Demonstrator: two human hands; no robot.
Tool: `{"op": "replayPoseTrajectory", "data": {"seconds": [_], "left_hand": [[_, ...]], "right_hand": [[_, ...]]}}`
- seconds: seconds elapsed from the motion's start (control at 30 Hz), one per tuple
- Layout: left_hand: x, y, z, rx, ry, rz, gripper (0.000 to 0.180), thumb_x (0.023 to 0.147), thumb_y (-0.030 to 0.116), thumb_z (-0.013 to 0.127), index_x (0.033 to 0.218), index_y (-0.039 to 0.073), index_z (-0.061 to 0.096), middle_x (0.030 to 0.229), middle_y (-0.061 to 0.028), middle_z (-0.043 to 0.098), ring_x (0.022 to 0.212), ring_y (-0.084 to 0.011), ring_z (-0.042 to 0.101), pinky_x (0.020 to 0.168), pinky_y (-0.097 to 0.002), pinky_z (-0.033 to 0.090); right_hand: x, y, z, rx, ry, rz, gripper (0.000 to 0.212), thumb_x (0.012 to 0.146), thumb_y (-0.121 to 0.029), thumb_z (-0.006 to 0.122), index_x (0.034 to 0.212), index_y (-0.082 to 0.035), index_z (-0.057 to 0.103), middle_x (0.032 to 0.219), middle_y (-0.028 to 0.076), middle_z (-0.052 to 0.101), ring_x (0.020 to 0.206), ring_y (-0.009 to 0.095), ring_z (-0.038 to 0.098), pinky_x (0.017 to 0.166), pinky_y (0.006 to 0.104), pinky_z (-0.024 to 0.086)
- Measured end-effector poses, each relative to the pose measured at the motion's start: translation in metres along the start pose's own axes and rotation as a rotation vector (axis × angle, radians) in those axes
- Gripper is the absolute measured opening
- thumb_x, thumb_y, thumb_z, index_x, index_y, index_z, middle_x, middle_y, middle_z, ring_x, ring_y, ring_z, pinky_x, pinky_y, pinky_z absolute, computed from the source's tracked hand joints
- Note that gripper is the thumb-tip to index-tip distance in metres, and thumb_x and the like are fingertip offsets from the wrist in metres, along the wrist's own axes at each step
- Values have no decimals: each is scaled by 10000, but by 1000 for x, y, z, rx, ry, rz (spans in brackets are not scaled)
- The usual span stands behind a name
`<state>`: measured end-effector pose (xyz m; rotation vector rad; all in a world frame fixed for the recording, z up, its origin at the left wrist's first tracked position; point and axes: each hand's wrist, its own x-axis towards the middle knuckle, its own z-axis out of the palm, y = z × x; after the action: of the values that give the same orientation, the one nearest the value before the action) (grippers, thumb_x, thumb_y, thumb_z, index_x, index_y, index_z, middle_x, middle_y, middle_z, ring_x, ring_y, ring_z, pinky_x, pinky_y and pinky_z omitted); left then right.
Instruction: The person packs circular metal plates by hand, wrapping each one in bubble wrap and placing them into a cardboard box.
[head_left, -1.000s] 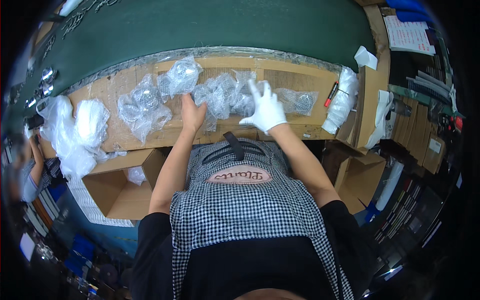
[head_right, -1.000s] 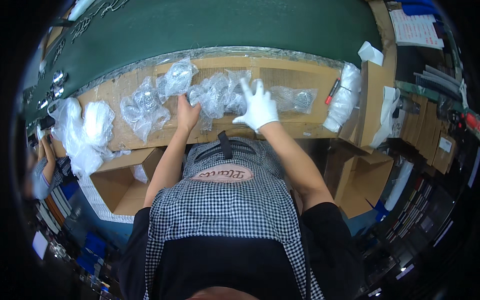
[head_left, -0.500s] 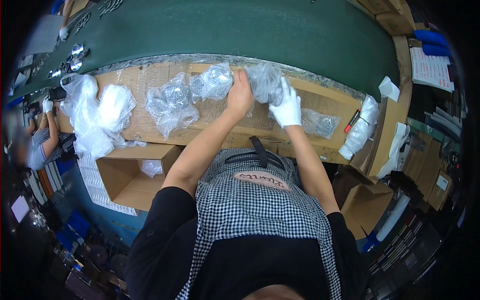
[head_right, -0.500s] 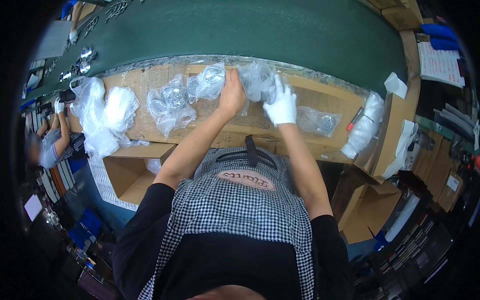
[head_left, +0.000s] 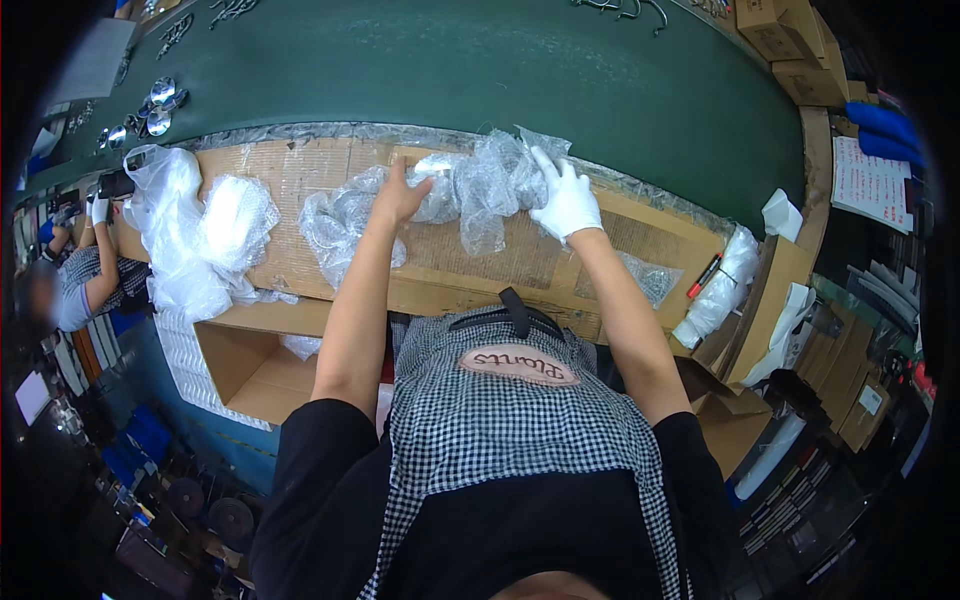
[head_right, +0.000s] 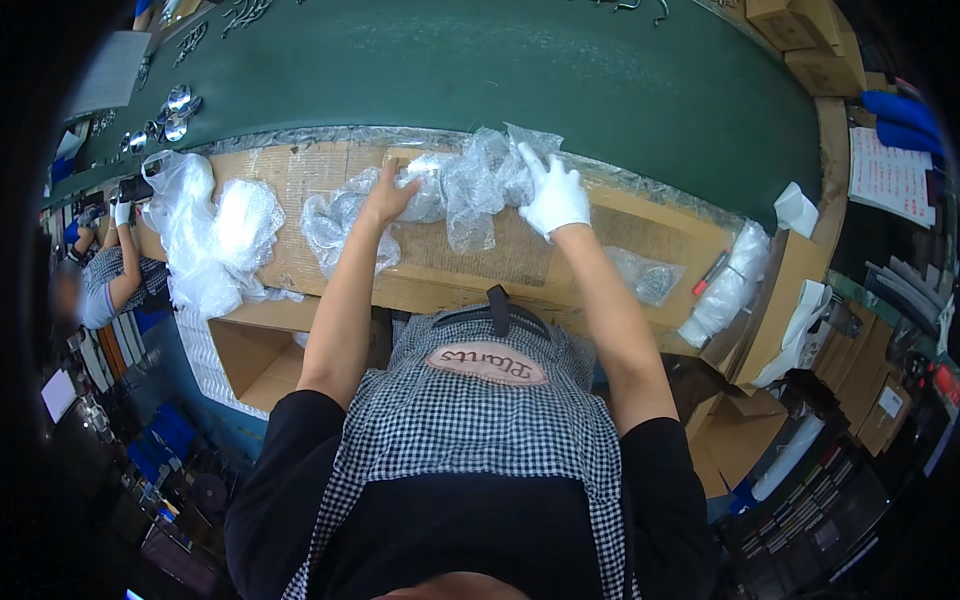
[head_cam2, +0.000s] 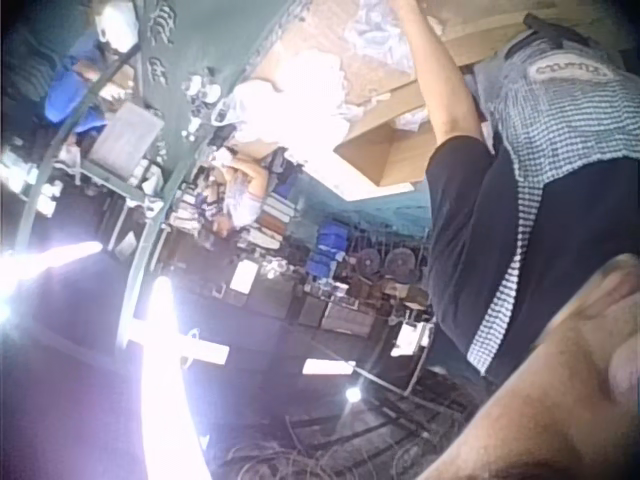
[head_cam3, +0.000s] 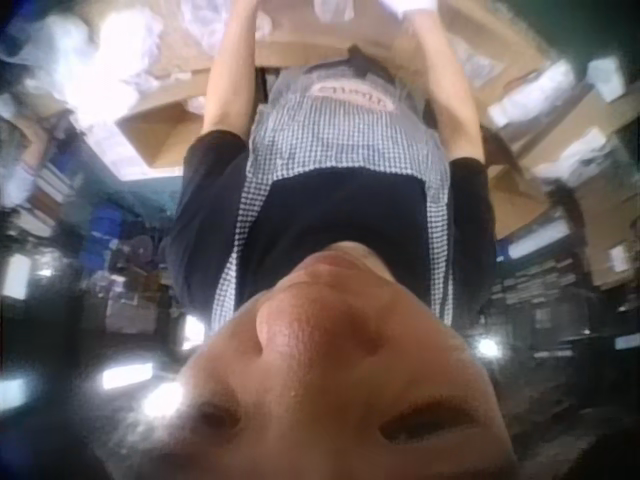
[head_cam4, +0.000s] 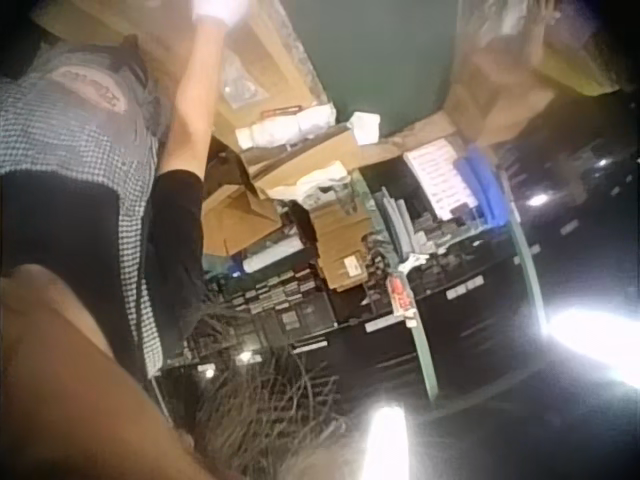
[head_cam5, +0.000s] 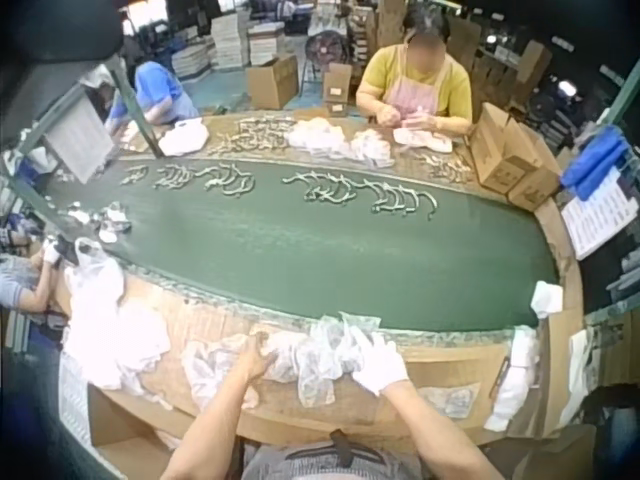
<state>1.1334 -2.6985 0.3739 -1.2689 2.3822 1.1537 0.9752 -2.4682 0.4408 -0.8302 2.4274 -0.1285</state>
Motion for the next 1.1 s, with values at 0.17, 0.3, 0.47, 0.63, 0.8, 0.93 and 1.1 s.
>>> {"op": "replayPoseTrajectory", "data": {"seconds": [0.17, 0.3, 0.47, 0.63, 0.8, 0.93, 1.1], "left_hand": [[14, 12, 2, -220, -252, 50, 573, 740, 175, 724, 1242, 40, 482, 1259, -242, 536, 1161, -383, 530, 967, -429, 427], [-1, 19, 14, 68, -104, 221, 696, 659, 82, 734, 1290, 45, 444, 1245, -237, 530, 1184, -367, 508, 985, -436, 415], [-55, 49, 5, 16, -166, 380, 961, 611, 133, 796, 1415, 84, 272, 1336, -240, 395, 1167, -414, 473, 973, -473, 434], [-71, 71, 27, 391, 91, 283, 1127, 530, 238, 875, 1438, 76, 228, 1284, -215, 402, 1096, -404, 497, 881, -460, 504], [-42, 58, 25, 316, 39, 256, 1122, 539, 285, 882, 1442, 91, 245, 1271, -245, 404, 1076, -445, 497, 895, -479, 487], [-49, 59, 17, 305, -52, 291, 1159, 537, 376, 879, 1449, 81, 228, 1306, -244, 372, 1121, -438, 479, 852, -449, 519], [-68, 87, 22, 527, -62, 220, 1172, 534, 457, 866, 1458, 118, 230, 1327, -260, 350, 1151, -446, 457, 877, -453, 508]], "right_hand": [[5, 7, -7, 43, -61, -35, 976, 656, -240, 783, 1457, -312, 229, 1409, 192, 361, 1199, 448, 448, 990, 486, 447], [11, 13, -1, 47, -42, -64, 920, 697, -239, 760, 1449, -322, 236, 1422, 202, 342, 1184, 447, 466, 968, 476, 473], [14, 12, 6, 27, -11, -13, 924, 658, -324, 779, 1428, -283, 271, 1421, 192, 342, 1158, 454, 485, 956, 512, 466], [9, 0, -6, 26, -24, -49, 867, 673, -309, 773, 1400, -250, 305, 1419, 184, 342, 1136, 445, 499, 924, 504, 488], [14, 8, 4, 10, 41, -63, 934, 676, -315, 778, 1445, -308, 247, 1406, 179, 353, 1123, 428, 512, 911, 491, 501], [20, -5, -14, -35, -75, -36, 972, 660, -304, 796, 1453, -355, 234, 1407, 165, 356, 1167, 419, 487, 919, 501, 488], [33, -33, -30, -368, 81, -172, 955, 663, -236, 786, 1441, -390, 253, 1410, 120, 368, 1253, 372, 423, 892, 523, 479]]}}
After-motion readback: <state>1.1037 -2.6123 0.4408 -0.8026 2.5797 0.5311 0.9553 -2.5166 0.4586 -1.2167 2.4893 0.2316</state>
